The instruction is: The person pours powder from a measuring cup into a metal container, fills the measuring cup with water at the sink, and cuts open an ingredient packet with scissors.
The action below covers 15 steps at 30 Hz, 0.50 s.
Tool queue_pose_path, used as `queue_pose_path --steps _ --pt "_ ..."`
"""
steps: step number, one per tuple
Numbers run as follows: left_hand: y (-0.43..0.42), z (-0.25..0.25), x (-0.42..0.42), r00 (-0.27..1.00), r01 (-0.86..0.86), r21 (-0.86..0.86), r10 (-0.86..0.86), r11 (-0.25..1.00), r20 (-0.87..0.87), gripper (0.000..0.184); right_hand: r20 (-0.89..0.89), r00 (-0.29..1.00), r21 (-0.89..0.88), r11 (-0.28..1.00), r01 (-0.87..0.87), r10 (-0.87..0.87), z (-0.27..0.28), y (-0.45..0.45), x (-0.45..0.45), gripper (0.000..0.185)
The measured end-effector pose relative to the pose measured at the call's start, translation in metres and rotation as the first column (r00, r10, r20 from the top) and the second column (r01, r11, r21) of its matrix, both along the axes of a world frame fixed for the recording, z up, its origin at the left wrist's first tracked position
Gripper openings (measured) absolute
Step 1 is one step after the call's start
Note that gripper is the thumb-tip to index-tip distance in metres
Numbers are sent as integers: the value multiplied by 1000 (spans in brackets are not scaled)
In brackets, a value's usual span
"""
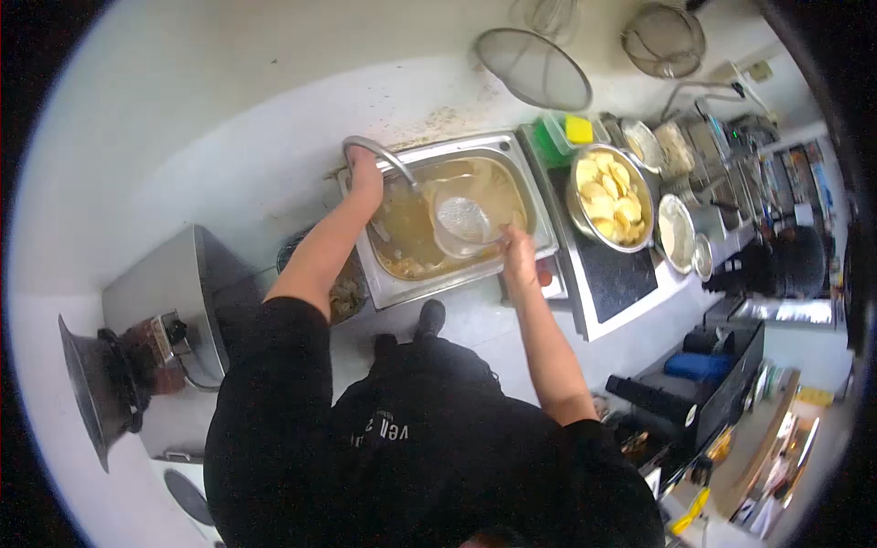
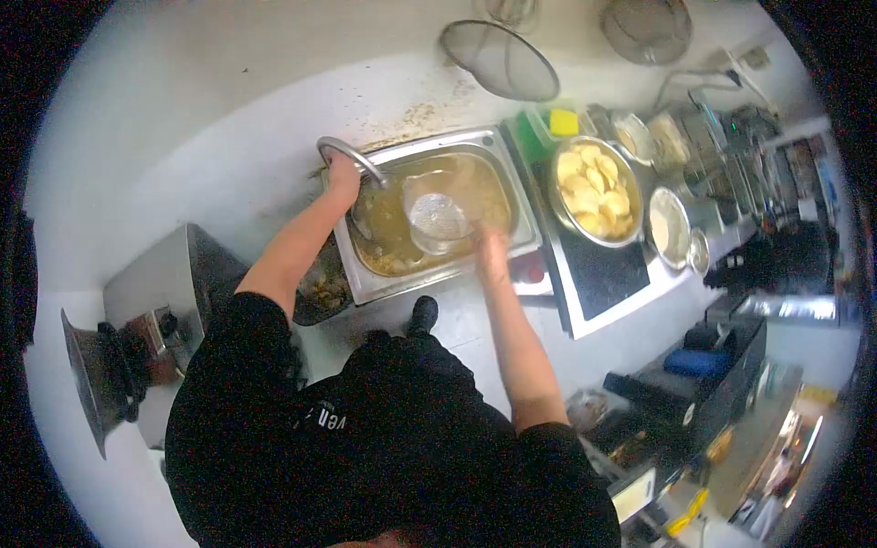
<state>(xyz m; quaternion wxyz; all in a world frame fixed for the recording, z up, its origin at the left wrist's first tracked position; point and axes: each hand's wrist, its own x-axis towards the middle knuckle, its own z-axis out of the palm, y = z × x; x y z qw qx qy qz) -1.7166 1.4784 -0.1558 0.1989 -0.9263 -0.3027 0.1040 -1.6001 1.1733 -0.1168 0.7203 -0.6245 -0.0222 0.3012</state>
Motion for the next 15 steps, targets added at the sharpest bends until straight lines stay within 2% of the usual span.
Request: queue_pose_path --steps 1,3,4,5,6,7,8,9,10,11,12,13,14,15 --pt "-25 11 -18 980 192 171 -179 966 -91 31 -1 999 7 999 33 -33 9 -12 4 10" --pt "-64 30 -26 953 252 -207 -206 945 223 51 56 995 -54 995 84 -81 48 -35 10 10" --pt "-89 45 -26 931 232 -460 -58 857 362 60 63 994 -89 992 92 -87 69 -48 15 15" --pt "-112 60 -22 889 244 -680 120 692 441 70 73 993 -125 987 100 -91 91 -60 19 20" --pt "-127 72 -14 871 313 -884 265 348 413 75 110 988 -95 988 119 -108 112 -70 21 21" --pt "-140 85 -7 867 369 -928 380 -55 322 80 107 981 -2 987 163 -162 143 -76 16 22" --pt "-158 106 -2 866 395 -917 356 -57 351 80 90 978 95 979 181 -190 164 -84 19 17" --pt "-177 126 1 825 512 -790 450 -337 342 80 74 975 191 962 194 -212 185 -92 22 15" --pt "-192 151 3 797 589 -570 528 -572 293 81 85 972 209 958 196 -217 216 -100 17 14" --pt "-203 179 6 797 596 -554 510 -581 324 81 98 970 229 954 194 -221 248 -107 10 13" --pt "-212 210 6 801 597 -485 509 -639 315 82 111 973 297 941 163 -203 274 -116 7 12" --pt "-221 238 6 808 590 -414 505 -694 304 84 120 969 284 943 176 -217 302 -120 1 17" --pt "-230 262 4 794 603 -378 483 -702 369 76 158 969 287 948 141 -192 330 -126 -7 24" --pt "-238 282 5 789 604 -364 468 -709 398 76 196 967 287 952 104 -165 357 -132 -15 31"
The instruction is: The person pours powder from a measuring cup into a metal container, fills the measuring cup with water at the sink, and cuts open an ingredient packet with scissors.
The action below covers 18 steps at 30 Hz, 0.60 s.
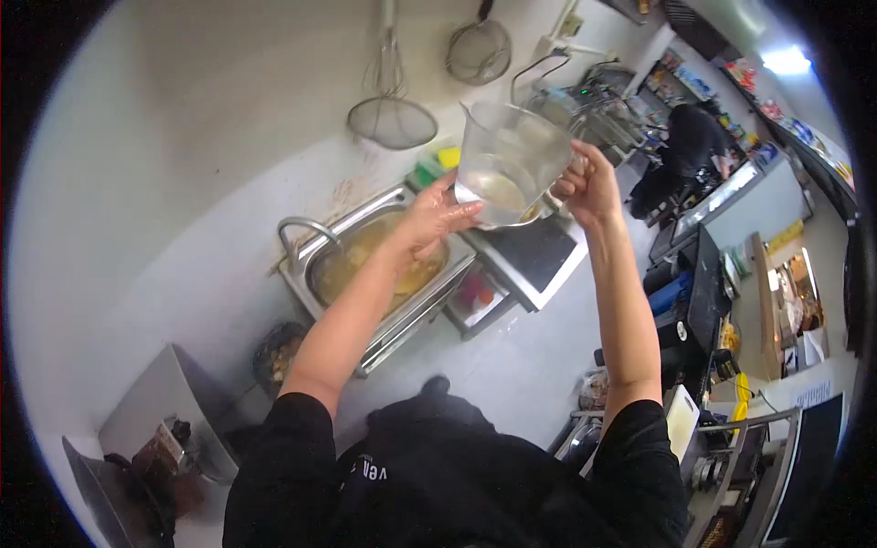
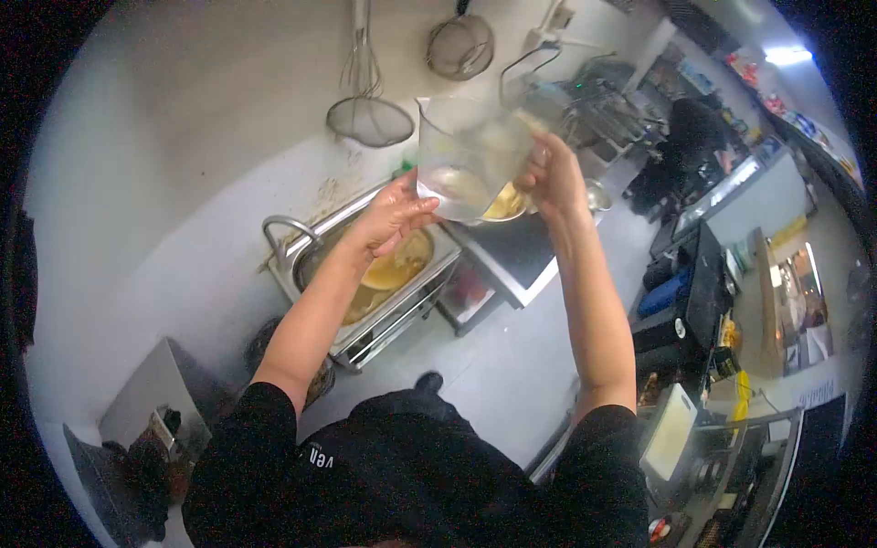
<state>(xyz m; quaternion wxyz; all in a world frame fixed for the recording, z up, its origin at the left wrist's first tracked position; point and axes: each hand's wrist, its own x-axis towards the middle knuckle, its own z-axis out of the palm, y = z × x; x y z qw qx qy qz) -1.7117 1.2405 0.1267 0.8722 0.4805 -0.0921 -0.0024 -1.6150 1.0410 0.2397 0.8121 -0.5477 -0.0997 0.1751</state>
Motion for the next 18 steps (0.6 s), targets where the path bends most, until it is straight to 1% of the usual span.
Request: queue_pose_path --steps 2,3,4,6,7,8,10,11,12,14,15,16,18 --pt "-17 42 -3 995 -69 -24 70 997 65 62 1 998 46 997 -59 59 47 -18 -11 41" --pt "-27 67 -7 994 -77 -25 78 997 74 50 65 996 24 998 -65 64 67 -29 -17 41" --pt "-36 87 -8 992 -63 -14 64 998 108 50 99 994 36 998 -54 50 87 -38 -23 41" --pt "-55 124 -7 984 -55 -7 55 998 167 47 251 964 -24 995 94 -85 124 -59 -37 43" --pt "-65 142 -7 983 -37 21 32 999 183 49 316 947 -1 998 62 -58 142 -71 -47 40" --pt "-76 161 -10 978 -22 31 15 999 210 49 341 937 11 997 77 -76 157 -86 -49 40" --pt "-101 195 -17 975 2 9 -4 1000 224 41 377 925 -41 999 -36 49 191 -117 -49 37" --pt "-114 208 -17 962 27 16 -30 1000 271 43 406 914 -35 999 6 8 205 -129 -55 35" --pt "-128 220 -19 954 32 21 -37 999 298 43 431 902 -30 999 13 1 219 -141 -60 35" --pt "-158 242 -24 946 7 40 -19 999 322 43 519 848 -33 989 143 -105 244 -169 -75 36" --pt "-173 249 -20 932 31 17 -35 999 360 47 559 829 -43 999 14 12 254 -192 -67 35" --pt "-187 258 -19 923 48 23 -53 999 380 47 577 817 -38 999 32 -5 261 -208 -69 35" --pt "-217 273 -22 907 78 32 -84 996 412 45 601 789 -7 987 161 -124 278 -238 -78 36"
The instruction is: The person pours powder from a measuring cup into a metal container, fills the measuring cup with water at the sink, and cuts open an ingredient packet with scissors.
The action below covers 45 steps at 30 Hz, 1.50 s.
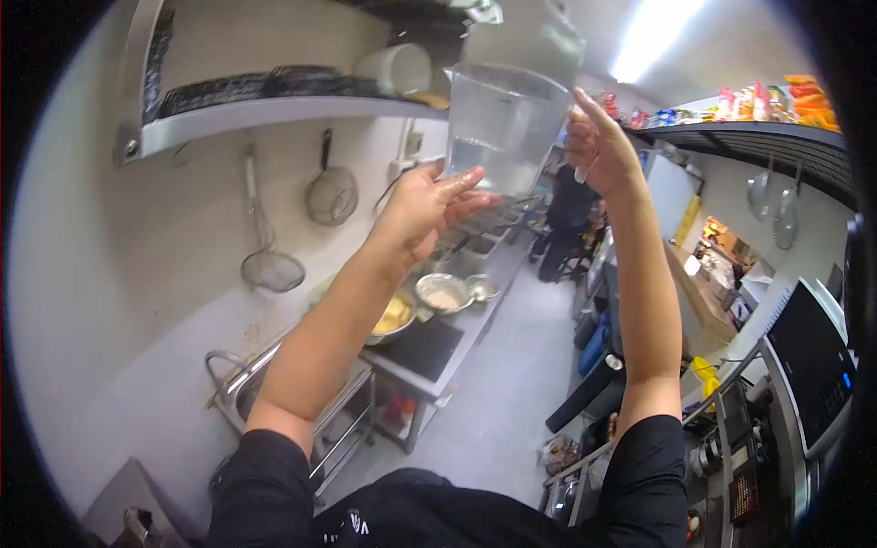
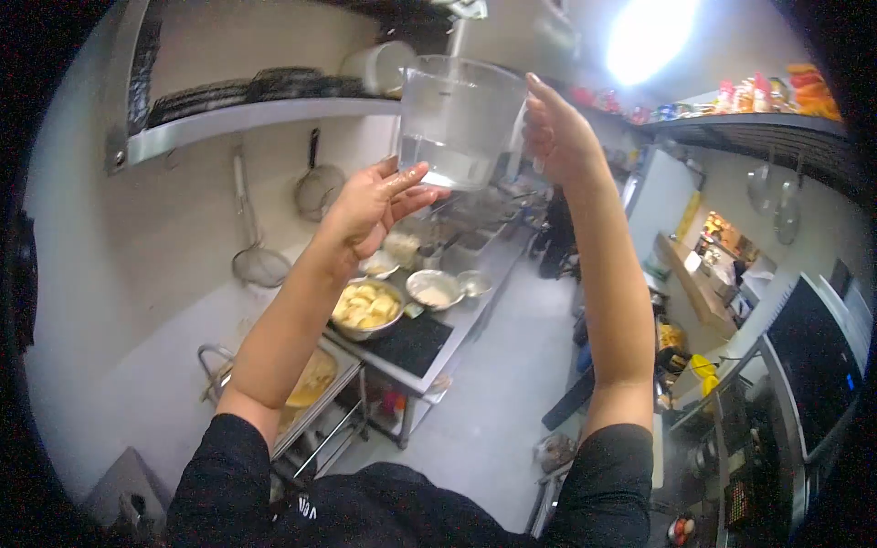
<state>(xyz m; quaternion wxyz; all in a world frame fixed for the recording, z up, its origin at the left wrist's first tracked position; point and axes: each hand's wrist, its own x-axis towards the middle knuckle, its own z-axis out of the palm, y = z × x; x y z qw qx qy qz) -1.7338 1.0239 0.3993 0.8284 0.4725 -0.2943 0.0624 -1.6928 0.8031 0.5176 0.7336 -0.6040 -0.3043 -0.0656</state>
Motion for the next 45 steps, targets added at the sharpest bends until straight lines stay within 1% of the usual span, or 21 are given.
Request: queue_pose_path --steps 2,4,6,8,9,12,14,16,19,21,23,27,29,33,36,38,39,40,42,44,45 --pt "-31 15 -4 997 39 0 -39 999 63 44 50 995 -1 996 90 -90 13 -29 -12 35" --pt "-60 24 -11 1000 9 3 -9 1000 27 42 30 995 4 995 95 -96 23 -58 -21 35" --pt "-86 30 -16 996 60 14 -60 998 73 45 56 993 5 995 104 -105 30 -87 -31 34" --pt "-113 36 -22 999 45 31 -46 999 25 45 42 996 19 997 79 -79 34 -114 -43 26" --pt "-124 39 -27 998 60 36 -61 998 20 44 32 990 38 990 137 -138 35 -124 -47 26" --pt "-154 44 -25 994 110 14 -110 994 16 43 21 980 47 979 197 -199 38 -152 -63 26" --pt "-171 48 -27 989 136 15 -136 991 54 42 40 976 53 976 212 -214 39 -169 -70 27" --pt "-186 47 -24 984 174 11 -174 985 31 42 46 982 55 982 180 -183 39 -187 -69 28" --pt "-204 47 -19 981 192 4 -192 981 -12 41 42 975 39 976 215 -217 39 -206 -70 30" --pt "-214 46 -18 978 207 3 -206 978 -30 40 46 972 28 972 231 -232 38 -214 -72 30" --pt "-221 45 -18 974 222 -17 -222 975 -34 39 45 952 42 953 301 -303 36 -219 -74 33" --pt "-230 44 -19 975 216 -32 -217 976 -51 38 55 963 -4 964 266 -265 33 -231 -72 36" --pt "-232 44 -19 966 255 -25 -256 967 -46 39 51 953 -17 954 299 -298 32 -233 -70 35" --pt "-237 38 -16 968 242 -38 -244 970 -57 44 30 947 2 947 320 -320 25 -233 -66 35" --pt "-239 27 -7 972 203 -39 -206 978 -112 50 18 952 -3 952 305 -305 12 -228 -63 34" --pt "-238 21 -4 970 227 -36 -230 973 -83 56 30 946 4 947 321 -321 3 -224 -59 34" --pt "-241 13 4 971 188 -55 -194 981 -141 57 18 944 3 944 330 -330 -2 -222 -58 35" --pt "-240 10 8 969 184 -52 -190 981 -157 57 1 945 3 945 327 -327 -7 -224 -52 35" --pt "-239 -3 13 965 228 -37 -231 973 -121 54 -37 960 9 961 277 -276 -21 -233 -40 36" --pt "-243 -17 25 956 220 -30 -222 975 -191 53 -70 956 -6 959 285 -284 -34 -236 -31 36" --pt "-244 -22 30 953 226 -30 -227 974 -198 53 -86 965 -9 968 249 -249 -39 -239 -26 35"
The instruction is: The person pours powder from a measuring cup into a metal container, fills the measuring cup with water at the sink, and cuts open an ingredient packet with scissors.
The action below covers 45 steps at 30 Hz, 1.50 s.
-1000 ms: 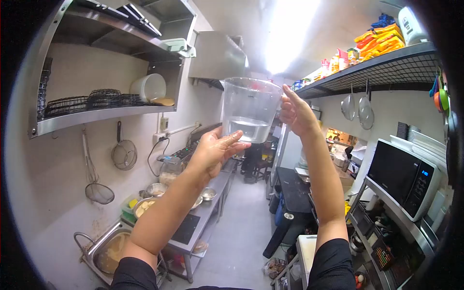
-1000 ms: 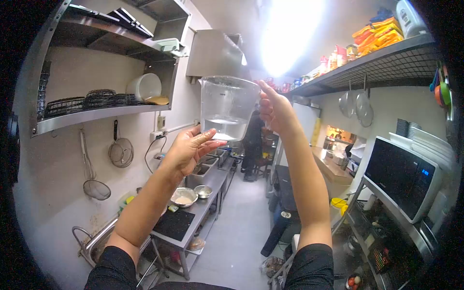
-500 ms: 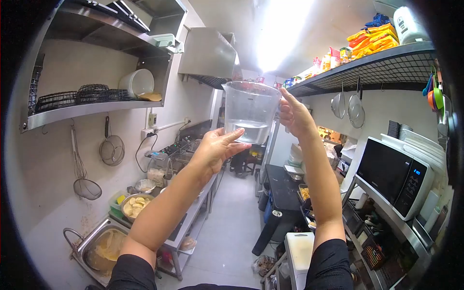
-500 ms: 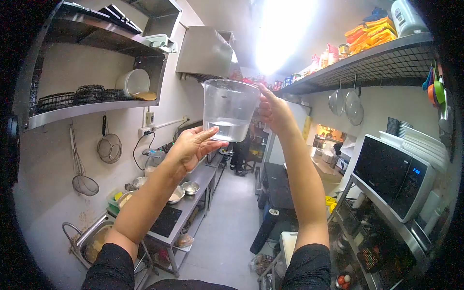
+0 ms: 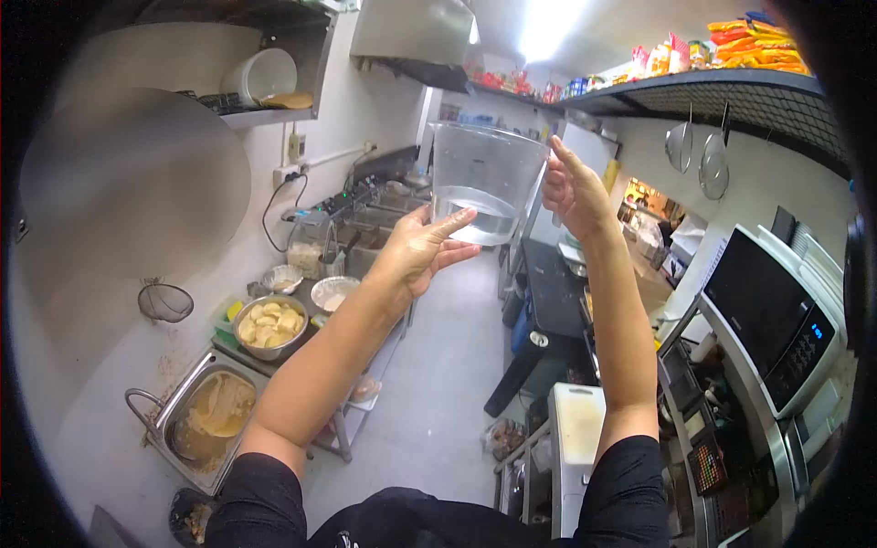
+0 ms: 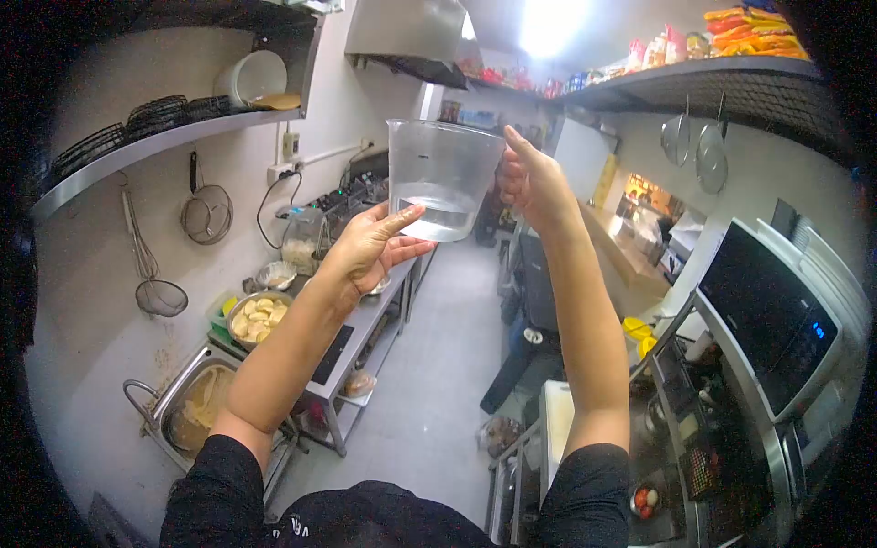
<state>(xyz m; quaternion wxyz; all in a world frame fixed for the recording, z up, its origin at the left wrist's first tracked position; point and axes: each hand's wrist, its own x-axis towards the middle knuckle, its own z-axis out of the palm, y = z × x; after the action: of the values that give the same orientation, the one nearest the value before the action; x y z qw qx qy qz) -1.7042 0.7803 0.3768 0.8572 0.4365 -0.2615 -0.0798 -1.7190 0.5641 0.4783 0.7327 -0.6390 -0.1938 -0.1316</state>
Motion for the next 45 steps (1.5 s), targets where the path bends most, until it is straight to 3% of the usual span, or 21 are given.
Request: queue_pose_path --steps 3,10,14,16,17,19,20,21,23,29,33,37,40,45 --pt "-7 -17 15 999 -16 29 17 999 -48 51 -36 999 13 1000 28 -28 -19 -2 7 34" --pt "-28 -54 68 987 155 130 -159 979 25 36 -89 978 104 975 196 -187 -76 -22 22 37" --pt "-74 -88 108 966 258 116 -252 959 -62 41 -138 944 134 938 319 -301 -99 -57 36 38" --pt "-104 -103 128 936 348 66 -344 935 -68 91 -165 920 151 912 380 -356 -109 -81 42 43" --pt "-121 -109 140 932 360 68 -354 931 -77 91 -175 914 152 907 392 -366 -115 -97 47 43" --pt "-162 -119 163 880 476 51 -475 878 -29 96 -176 883 158 873 461 -434 -125 -134 60 41" --pt "-185 -122 171 886 460 57 -454 886 -91 81 -179 860 155 849 504 -478 -126 -149 65 39" --pt "-209 -123 180 886 461 52 -456 886 -91 81 -179 859 149 850 506 -480 -128 -171 74 39" --pt "-257 -127 199 879 476 76 -477 876 -6 57 -144 811 124 803 584 -568 -129 -214 90 36" --pt "-409 -113 277 788 610 33 -611 792 79 61 -98 792 130 782 610 -602 -116 -353 143 30" --pt "-506 -112 334 753 652 10 -650 758 103 58 -56 708 100 702 705 -704 -111 -433 191 30" --pt "-598 -117 392 703 701 63 -703 711 108 57 -117 607 181 584 791 -786 -123 -513 244 34" --pt "-668 -130 445 674 676 228 -713 701 194 62 -120 519 211 489 846 -846 -140 -572 285 36" --pt "-796 -155 520 618 707 225 -741 670 265 69 -98 297 212 272 939 -950 -163 -664 344 37"
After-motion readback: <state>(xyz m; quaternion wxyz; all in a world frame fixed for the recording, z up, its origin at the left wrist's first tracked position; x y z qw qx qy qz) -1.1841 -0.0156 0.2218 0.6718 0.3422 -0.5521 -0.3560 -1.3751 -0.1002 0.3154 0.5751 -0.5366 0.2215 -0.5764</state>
